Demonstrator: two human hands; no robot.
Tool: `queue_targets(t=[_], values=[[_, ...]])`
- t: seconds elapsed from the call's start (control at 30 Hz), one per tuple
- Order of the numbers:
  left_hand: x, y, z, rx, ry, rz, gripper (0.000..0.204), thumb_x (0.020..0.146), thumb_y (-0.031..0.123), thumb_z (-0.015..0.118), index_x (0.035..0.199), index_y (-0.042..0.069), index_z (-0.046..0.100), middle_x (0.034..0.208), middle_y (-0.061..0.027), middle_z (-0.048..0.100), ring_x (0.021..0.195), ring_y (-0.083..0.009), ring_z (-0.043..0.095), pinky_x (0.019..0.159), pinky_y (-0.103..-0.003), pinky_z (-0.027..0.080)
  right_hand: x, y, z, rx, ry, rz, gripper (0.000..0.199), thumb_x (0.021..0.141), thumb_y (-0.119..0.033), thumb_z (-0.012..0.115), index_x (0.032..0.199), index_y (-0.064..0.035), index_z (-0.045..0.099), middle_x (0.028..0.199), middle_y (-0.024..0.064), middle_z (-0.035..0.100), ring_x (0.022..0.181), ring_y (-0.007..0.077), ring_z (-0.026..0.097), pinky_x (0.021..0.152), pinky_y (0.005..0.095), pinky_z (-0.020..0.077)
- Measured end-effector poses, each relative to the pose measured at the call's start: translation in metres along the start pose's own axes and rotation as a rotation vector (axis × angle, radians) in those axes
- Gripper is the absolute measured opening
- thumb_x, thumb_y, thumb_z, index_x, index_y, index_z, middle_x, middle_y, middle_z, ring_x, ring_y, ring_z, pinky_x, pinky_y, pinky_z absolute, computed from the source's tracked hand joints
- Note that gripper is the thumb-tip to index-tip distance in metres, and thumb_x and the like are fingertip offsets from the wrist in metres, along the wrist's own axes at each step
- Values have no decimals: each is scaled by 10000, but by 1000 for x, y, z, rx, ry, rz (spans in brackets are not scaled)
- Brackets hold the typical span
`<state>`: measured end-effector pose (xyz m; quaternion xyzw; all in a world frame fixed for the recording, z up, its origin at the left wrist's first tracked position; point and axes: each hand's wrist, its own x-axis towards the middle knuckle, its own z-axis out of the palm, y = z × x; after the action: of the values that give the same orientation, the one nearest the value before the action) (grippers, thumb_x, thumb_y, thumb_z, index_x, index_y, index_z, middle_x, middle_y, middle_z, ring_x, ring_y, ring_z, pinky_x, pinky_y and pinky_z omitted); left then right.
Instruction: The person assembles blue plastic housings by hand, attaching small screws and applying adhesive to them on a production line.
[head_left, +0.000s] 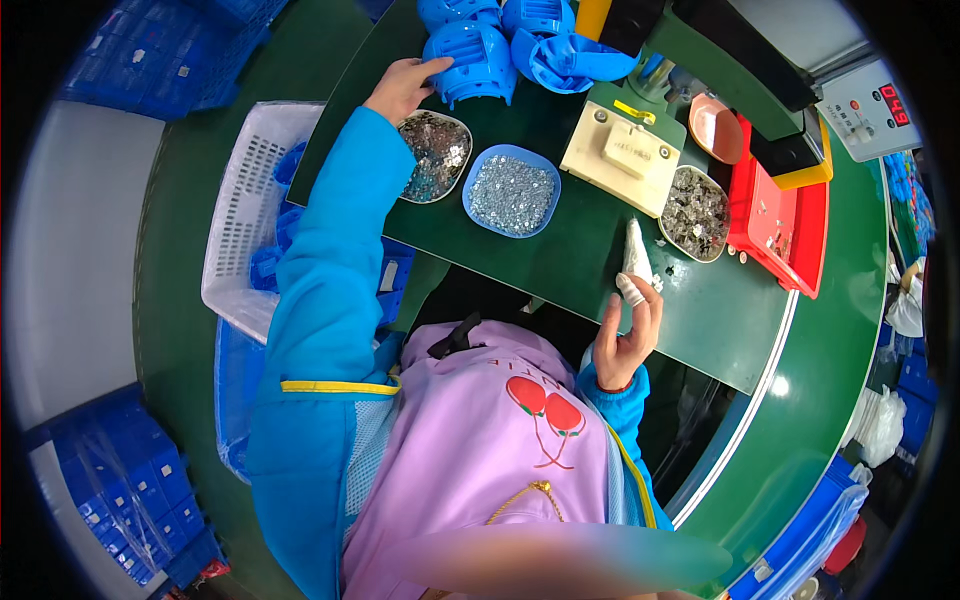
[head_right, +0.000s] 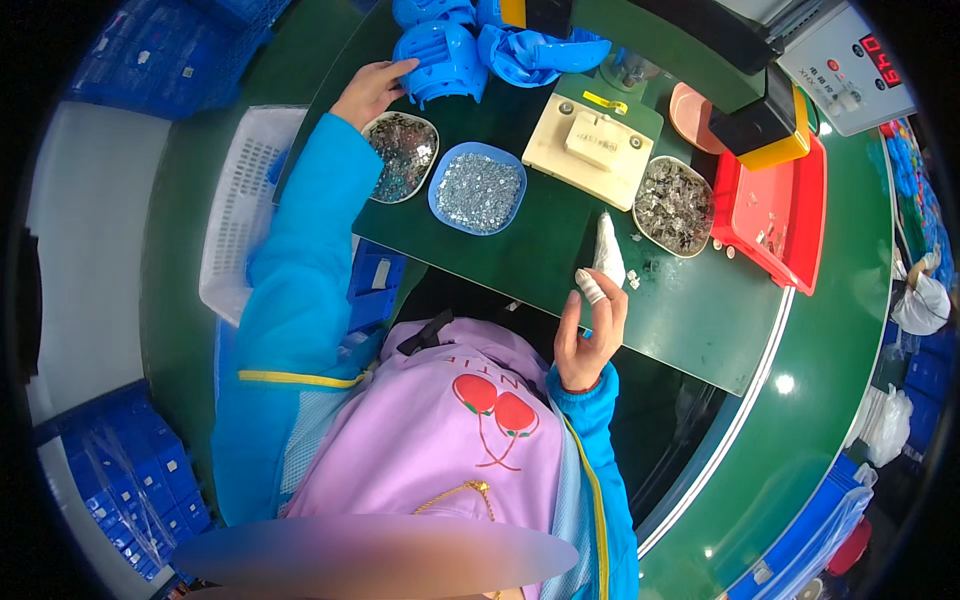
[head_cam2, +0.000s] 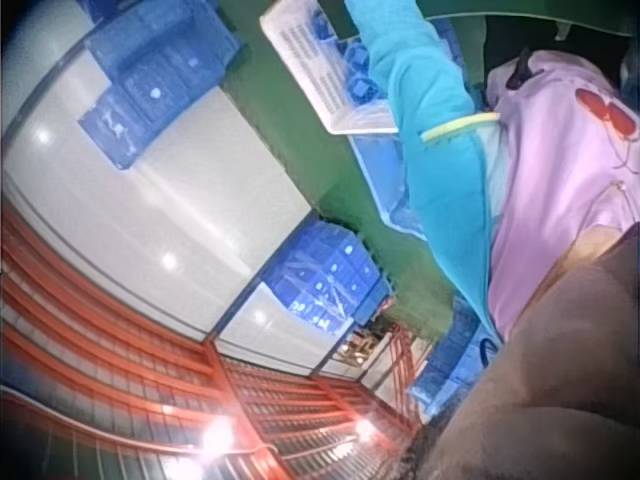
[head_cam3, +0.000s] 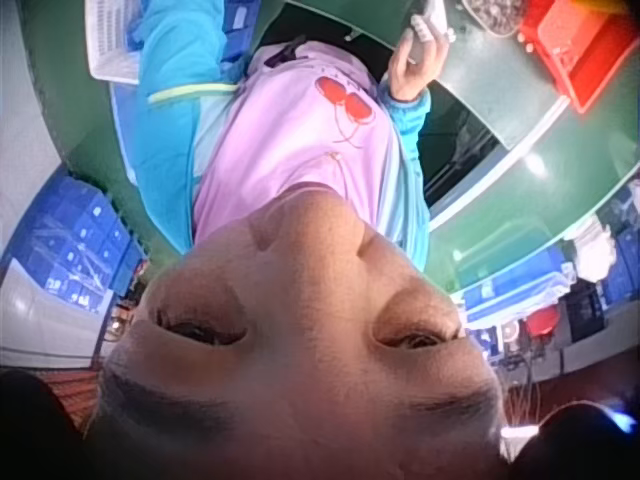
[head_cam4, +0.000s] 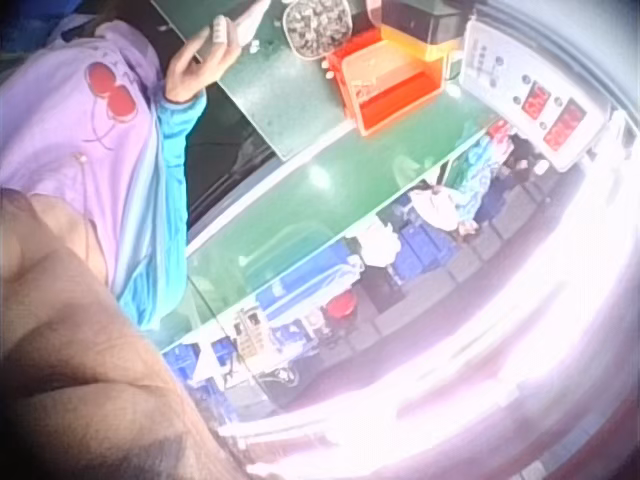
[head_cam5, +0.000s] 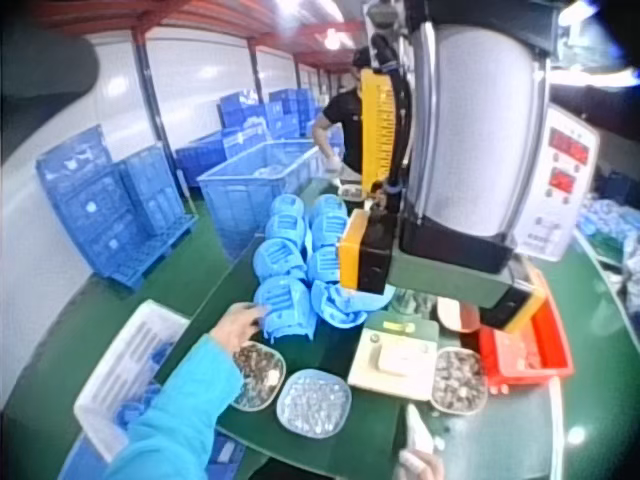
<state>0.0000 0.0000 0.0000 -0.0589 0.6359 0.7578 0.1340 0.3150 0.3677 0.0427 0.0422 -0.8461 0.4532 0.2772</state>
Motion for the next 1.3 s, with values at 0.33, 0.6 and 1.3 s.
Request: queue_targets(t=[0.33, 0.6, 1.3], values=[[7, 25, 77, 1154, 822, 1017, 661, 856, 462, 700, 1277, -25, 549, 1181, -286, 588, 1089, -431, 578, 913, -469, 495, 11, 1, -5, -13, -21, -18, 239, 849, 92, 636, 1079, 32, 652, 1086, 183, 641, 980, 321, 638, 880, 375, 500], [136, 9, 185, 1002, 170, 1067, 338, 826, 255, 754, 1076, 35, 695, 1001, -195, 700, 862, -334, 683, 785, -438, 553, 4, -5, -7, -6, -10, -4, 218, 854, 82, 640, 1067, 37, 654, 1073, 189, 641, 955, 319, 638, 864, 363, 500], [-193, 115, 142, 1351, -874, 1007, 97, 820, 88, 659, 892, 26, 676, 1124, -153, 701, 1144, -359, 640, 1075, -459, 459, 8, 23, -13, 922, -178, 555, 599, 1021, -406, 480, 1390, 66, 460, 1354, 205, 550, 1216, 268, 566, 1012, 392, 467]])
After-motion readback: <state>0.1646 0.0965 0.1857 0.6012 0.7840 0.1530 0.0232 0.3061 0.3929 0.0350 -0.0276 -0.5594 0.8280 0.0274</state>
